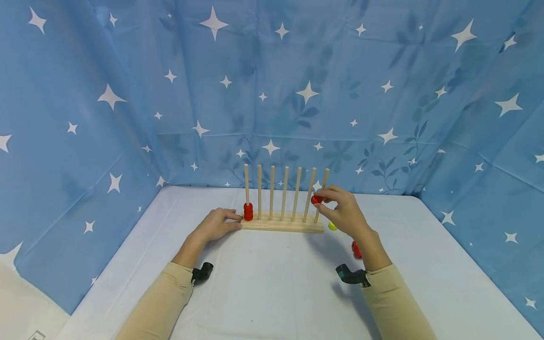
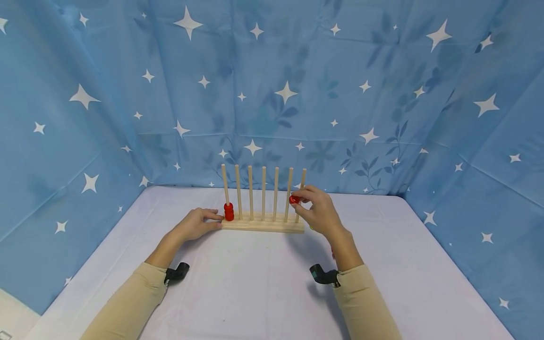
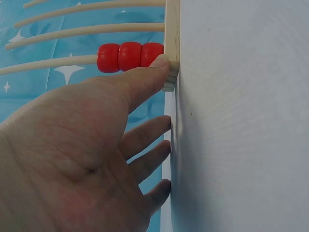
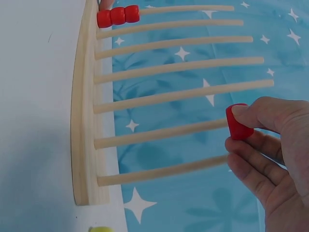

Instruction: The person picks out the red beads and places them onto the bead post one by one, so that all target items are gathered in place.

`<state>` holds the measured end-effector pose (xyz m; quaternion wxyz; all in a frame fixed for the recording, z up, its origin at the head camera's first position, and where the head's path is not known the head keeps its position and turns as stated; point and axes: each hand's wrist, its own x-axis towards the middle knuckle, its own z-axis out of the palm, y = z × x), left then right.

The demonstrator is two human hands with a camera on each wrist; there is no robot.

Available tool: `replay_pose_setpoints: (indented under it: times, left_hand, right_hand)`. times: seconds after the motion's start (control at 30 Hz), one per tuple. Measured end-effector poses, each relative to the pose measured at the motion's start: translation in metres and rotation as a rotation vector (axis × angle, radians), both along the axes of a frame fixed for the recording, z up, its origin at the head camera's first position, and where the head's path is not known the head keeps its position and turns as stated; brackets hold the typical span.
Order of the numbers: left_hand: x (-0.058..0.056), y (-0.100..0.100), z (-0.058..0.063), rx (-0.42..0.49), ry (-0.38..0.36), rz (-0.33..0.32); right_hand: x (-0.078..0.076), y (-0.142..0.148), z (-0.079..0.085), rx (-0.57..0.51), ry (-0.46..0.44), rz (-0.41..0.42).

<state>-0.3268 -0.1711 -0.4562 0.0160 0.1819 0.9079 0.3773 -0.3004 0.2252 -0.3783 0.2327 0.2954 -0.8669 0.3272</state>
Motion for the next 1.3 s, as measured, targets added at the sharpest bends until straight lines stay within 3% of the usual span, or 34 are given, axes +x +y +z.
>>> replay_pose_setpoints:
  times: [1.3]
  left_hand:
    - [0.0, 0.001, -0.001, -0.003, -0.009, 0.019]
  right_hand:
    - [-0.012, -0.055, 0.003, -0.124, 0.042, 0.108]
